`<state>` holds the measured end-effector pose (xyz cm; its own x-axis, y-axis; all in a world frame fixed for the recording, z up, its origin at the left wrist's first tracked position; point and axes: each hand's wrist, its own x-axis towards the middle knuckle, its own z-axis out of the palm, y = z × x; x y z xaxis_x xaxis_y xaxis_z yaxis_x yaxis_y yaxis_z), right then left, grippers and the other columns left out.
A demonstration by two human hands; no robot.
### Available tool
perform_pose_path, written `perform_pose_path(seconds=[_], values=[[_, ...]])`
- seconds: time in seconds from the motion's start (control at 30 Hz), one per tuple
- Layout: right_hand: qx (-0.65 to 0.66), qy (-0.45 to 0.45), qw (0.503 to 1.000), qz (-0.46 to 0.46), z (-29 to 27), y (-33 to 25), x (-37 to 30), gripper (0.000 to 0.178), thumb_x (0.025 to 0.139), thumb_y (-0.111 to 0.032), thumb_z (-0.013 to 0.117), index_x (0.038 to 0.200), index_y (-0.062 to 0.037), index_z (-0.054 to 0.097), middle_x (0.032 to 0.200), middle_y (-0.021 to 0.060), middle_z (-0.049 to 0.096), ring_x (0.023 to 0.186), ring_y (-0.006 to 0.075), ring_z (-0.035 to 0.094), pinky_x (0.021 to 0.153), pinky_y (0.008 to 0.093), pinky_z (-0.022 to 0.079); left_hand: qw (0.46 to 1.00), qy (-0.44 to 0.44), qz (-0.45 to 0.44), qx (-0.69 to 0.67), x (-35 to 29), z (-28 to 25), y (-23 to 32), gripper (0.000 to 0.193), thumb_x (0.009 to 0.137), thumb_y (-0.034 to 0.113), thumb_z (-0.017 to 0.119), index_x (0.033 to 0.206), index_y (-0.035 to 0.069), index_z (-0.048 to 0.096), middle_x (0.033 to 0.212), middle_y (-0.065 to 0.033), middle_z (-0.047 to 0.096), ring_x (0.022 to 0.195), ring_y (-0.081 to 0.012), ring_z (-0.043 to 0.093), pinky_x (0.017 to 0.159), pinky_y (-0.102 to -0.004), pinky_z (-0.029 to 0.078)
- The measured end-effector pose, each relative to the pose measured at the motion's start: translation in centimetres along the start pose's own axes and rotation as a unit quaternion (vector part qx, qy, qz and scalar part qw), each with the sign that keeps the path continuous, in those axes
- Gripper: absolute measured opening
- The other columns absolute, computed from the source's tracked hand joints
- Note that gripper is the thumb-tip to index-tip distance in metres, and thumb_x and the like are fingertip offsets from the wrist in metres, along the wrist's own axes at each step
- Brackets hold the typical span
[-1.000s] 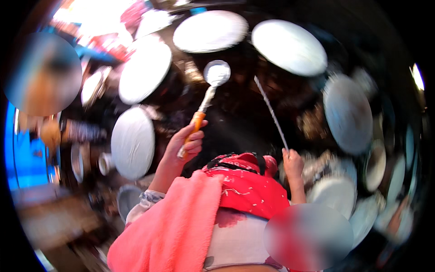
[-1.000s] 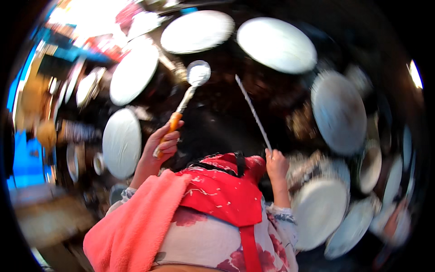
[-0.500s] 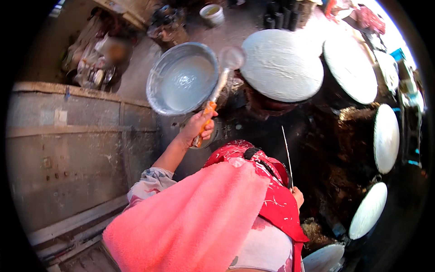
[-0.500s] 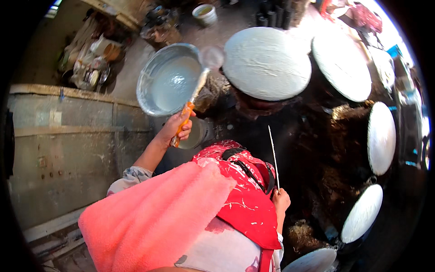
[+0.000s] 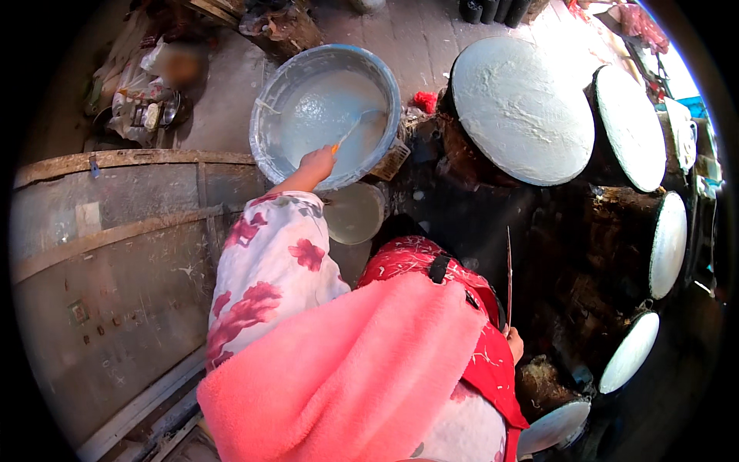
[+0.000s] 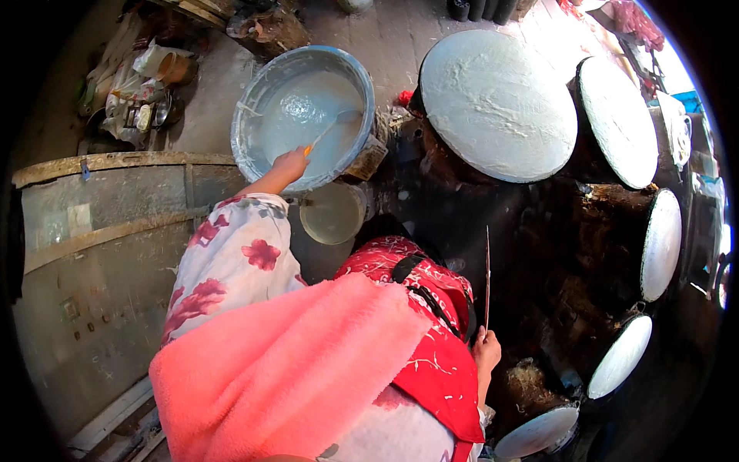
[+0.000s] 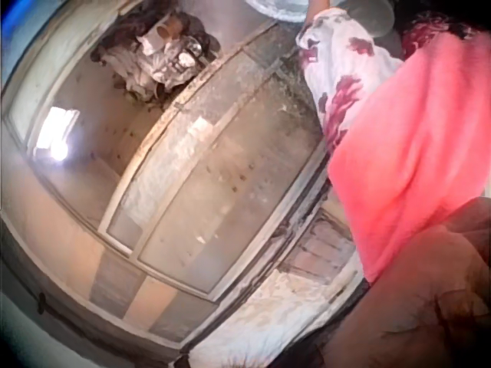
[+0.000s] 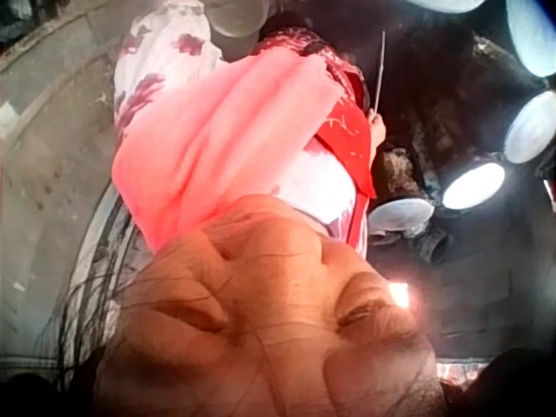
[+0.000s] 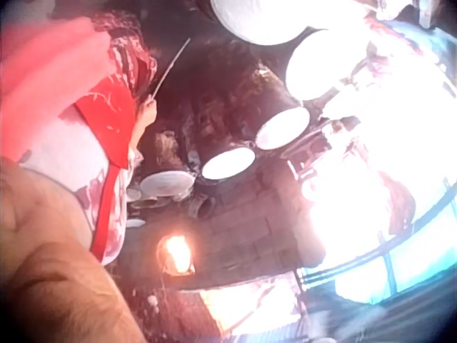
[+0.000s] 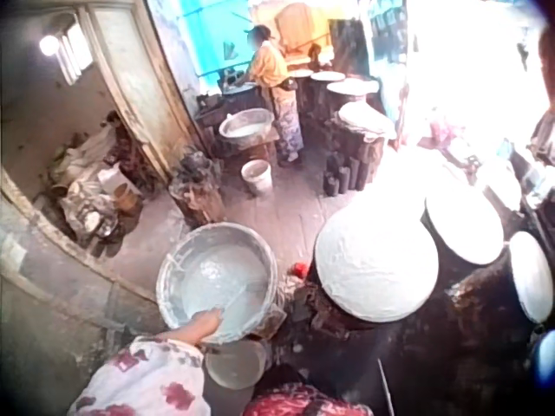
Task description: The person scoops a white liquid batter from a large bucket and pours it onto several hot, round metal pans. Using a long wooden stick, they spread the batter into thin, circular layers. The person then uses a metal spatula to lift and remove the cooked white cakes from the pans.
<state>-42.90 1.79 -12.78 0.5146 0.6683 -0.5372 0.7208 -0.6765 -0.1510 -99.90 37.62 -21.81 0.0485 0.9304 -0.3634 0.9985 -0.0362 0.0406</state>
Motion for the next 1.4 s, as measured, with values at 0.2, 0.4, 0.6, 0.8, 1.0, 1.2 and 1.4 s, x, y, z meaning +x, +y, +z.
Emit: perform_pose_path(seconds=[0.2, 0.4, 0.6, 0.8, 1.0, 1.2, 1.4], values=[[0.088, -0.045, 0.995, 0.000, 5.1, 2.5, 0.4, 0.037, 0.090, -0.040, 0.049, 0.082, -0.0056, 0.060, 0.070, 0.0189, 0.060, 0.069, 0.0378, 0.060, 0.059, 0.0437, 0.044, 0.705, -0.294, -0.285, -0.580, -8.6, -1.3, 3.3, 0.033, 0.090, 0.045, 0.052, 0.087, 0.013, 0.046, 0.055, 0.0027, 0.040, 0.039, -0.0100, 0.040, 0.036, -0.0250, 0.034], [0.070, -0.067, 0.995, -0.039, 4.0, 1.5, 2.2, 0.039, 0.090, -0.042, 0.050, 0.085, -0.0054, 0.062, 0.070, 0.0187, 0.060, 0.068, 0.0361, 0.060, 0.058, 0.0416, 0.044, 0.071, -0.300, -0.128, -0.943, -15.7, -1.9, 8.4, 0.032, 0.096, 0.039, 0.042, 0.093, 0.007, 0.044, 0.054, 0.0047, 0.035, 0.038, -0.0056, 0.037, 0.038, -0.0217, 0.033], [0.062, -0.017, 0.988, -0.139, 2.8, 1.2, 5.7, 0.044, 0.090, -0.044, 0.050, 0.078, -0.0029, 0.061, 0.066, 0.0200, 0.059, 0.063, 0.0367, 0.058, 0.057, 0.0419, 0.043, 0.179, -0.202, 0.049, -0.962, -22.0, -11.3, 11.4, 0.032, 0.099, 0.038, 0.035, 0.097, 0.007, 0.042, 0.054, 0.0033, 0.037, 0.036, -0.0057, 0.036, 0.038, -0.0216, 0.033], [0.073, -0.027, 0.983, -0.164, 4.2, 0.8, 7.1, 0.043, 0.090, -0.043, 0.051, 0.079, -0.0027, 0.061, 0.066, 0.0200, 0.059, 0.066, 0.0374, 0.058, 0.059, 0.0437, 0.043, 0.647, 0.121, 0.000, -0.753, -25.2, -15.0, 9.2, 0.031, 0.096, 0.041, 0.043, 0.094, 0.010, 0.043, 0.055, 0.0021, 0.039, 0.037, -0.0062, 0.038, 0.038, -0.0216, 0.033], [0.104, -0.065, 0.980, -0.156, 6.4, 2.8, 8.5, 0.045, 0.090, -0.045, 0.049, 0.078, -0.0027, 0.061, 0.068, 0.0191, 0.059, 0.067, 0.0367, 0.059, 0.059, 0.0426, 0.043, 0.325, -0.010, -0.047, -0.944, -21.6, -15.8, 6.0, 0.027, 0.096, 0.032, 0.046, 0.093, 0.005, 0.044, 0.056, 0.0041, 0.040, 0.038, -0.0045, 0.039, 0.038, -0.0210, 0.032], [0.137, -0.010, 0.973, -0.187, 5.4, 5.8, 6.2, 0.046, 0.090, -0.044, 0.049, 0.077, -0.0014, 0.061, 0.066, 0.0202, 0.056, 0.061, 0.0359, 0.054, 0.057, 0.0426, 0.040, 0.121, -0.058, 0.215, -0.967, -23.1, -15.9, 7.7, 0.029, 0.097, 0.032, 0.043, 0.096, 0.004, 0.047, 0.056, 0.0052, 0.036, 0.037, -0.0032, 0.038, 0.038, -0.0213, 0.034], [0.156, 0.031, 0.983, -0.088, 5.1, 3.2, 1.2, 0.050, 0.089, -0.046, 0.048, 0.075, 0.0003, 0.059, 0.066, 0.0227, 0.054, 0.062, 0.0377, 0.051, 0.057, 0.0431, 0.039, 0.441, 0.054, -0.079, -0.892, -18.1, -15.2, 6.7, 0.029, 0.094, 0.034, 0.049, 0.094, 0.004, 0.047, 0.054, 0.0014, 0.042, 0.037, -0.0090, 0.042, 0.035, -0.0252, 0.035]])
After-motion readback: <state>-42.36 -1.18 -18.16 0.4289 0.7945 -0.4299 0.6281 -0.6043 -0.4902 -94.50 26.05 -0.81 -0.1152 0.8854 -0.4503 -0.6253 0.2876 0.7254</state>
